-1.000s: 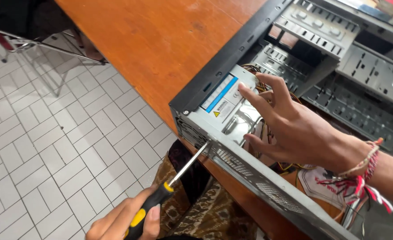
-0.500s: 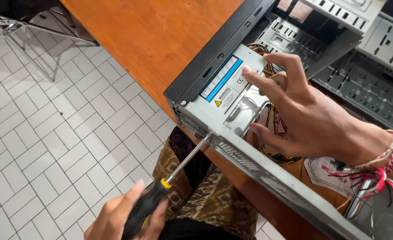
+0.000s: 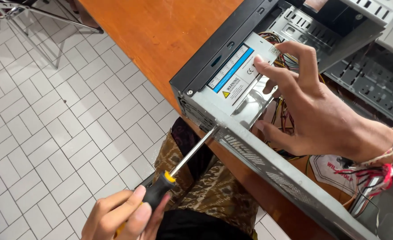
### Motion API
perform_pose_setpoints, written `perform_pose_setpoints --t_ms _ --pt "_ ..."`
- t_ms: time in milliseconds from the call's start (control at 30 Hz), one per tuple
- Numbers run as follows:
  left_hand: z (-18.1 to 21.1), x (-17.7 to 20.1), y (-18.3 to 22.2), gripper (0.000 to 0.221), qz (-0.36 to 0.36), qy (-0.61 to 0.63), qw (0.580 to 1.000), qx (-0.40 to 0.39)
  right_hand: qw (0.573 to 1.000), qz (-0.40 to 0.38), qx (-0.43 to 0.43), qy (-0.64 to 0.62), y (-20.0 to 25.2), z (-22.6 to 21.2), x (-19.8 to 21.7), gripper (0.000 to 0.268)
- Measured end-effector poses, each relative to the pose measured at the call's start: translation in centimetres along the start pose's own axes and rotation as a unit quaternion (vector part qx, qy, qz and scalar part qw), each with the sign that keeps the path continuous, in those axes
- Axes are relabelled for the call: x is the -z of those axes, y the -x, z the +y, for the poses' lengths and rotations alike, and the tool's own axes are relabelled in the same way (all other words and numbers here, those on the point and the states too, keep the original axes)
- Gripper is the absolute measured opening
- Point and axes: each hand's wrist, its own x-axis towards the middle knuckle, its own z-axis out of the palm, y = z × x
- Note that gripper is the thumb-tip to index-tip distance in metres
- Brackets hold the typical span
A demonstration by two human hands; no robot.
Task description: Securing a power supply unit (PSU) into a computer case using a screwdriver and screws.
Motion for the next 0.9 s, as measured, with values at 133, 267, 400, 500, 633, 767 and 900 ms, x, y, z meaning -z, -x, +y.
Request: perform_pose_setpoints --t_ms 133,267,400,500,633,767,900 --pt "1.5 1.2 -1.5 0.068 -0.045 -0.022 0.998 0.041 1.000 -0.008 -0.001 0.000 0.1 -0.4 0.3 0.091" --pt "0.4 0.7 -1.8 0.060 -0.044 -0.004 0.999 0.000 1.000 -0.020 -0.007 0.008 0.0 -0.6 0.5 0.093" --pt "2.0 0.6 -1.0 0.077 -0.067 -0.060 0.989 0.120 1.000 -0.014 0.012 0.020 -0.3 -0.4 0.8 0.087" --pt "1.8 0.2 -1.1 0.043 -0.027 -0.043 0.990 0.135 0.998 -0.033 0.013 0.051 -0.6 -0.4 1.1 0.082" --pt "2.9 1.0 -2.9 0.041 -0.037 -0.013 0.999 0.038 0.995 -0.042 0.014 0.086 -0.7 -0.6 1.4 0.083" --pt "4.7 1.0 -3.6 0.014 -0.004 -0.046 0.997 0.066 0.983 -0.079 0.031 0.160 -0.7 -0.2 1.9 0.092" --pt "4.0 0.9 -3.7 0.011 0.008 -0.048 0.999 0.019 0.972 -0.139 -0.018 0.188 -1.1 -0.5 3.4 0.102"
